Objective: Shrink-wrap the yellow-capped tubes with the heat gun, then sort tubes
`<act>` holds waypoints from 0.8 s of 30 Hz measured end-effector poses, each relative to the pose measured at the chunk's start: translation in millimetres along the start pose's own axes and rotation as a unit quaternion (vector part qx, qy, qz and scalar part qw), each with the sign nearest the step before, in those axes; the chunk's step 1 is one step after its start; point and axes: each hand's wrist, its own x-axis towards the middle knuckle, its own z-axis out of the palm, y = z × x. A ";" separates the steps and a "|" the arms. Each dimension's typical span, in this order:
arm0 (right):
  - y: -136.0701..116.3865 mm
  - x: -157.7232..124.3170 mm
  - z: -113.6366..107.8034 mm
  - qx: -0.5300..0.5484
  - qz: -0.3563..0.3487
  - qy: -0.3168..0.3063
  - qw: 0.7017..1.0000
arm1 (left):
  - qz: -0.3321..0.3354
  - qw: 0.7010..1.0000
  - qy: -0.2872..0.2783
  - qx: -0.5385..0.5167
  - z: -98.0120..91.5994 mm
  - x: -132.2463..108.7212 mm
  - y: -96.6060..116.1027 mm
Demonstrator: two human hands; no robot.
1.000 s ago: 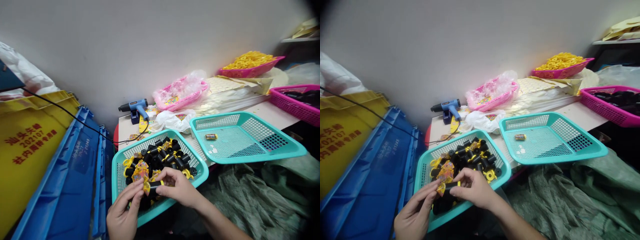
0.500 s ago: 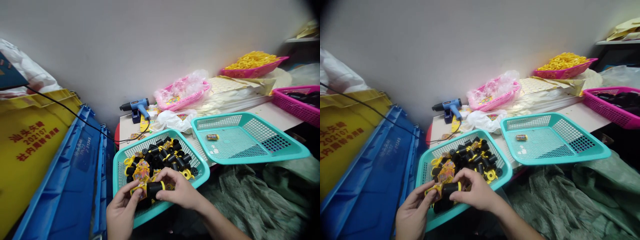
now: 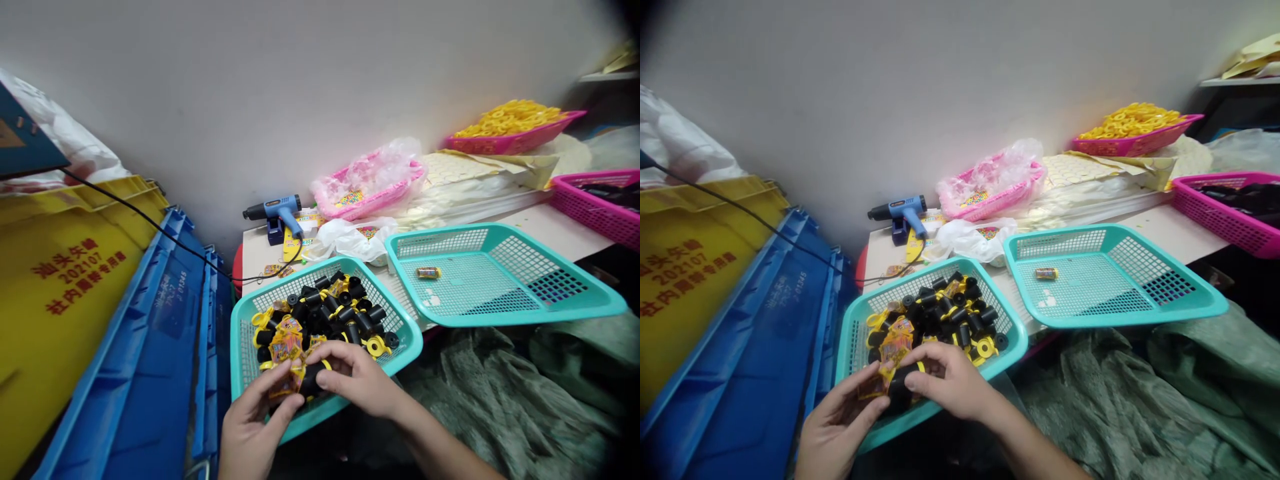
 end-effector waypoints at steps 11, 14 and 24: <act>-4.0 4.7 10.0 0.057 0.018 0.085 0.995 | -0.105 0.986 0.114 -0.062 13.3 -0.8 -5.5; -9.8 5.8 18.1 -0.038 -0.010 0.120 0.992 | -0.129 0.977 0.124 -0.118 22.6 -2.2 -7.1; -1.6 10.1 13.7 -0.090 -0.042 0.076 0.992 | -0.228 0.939 0.096 -0.239 16.4 -0.7 0.4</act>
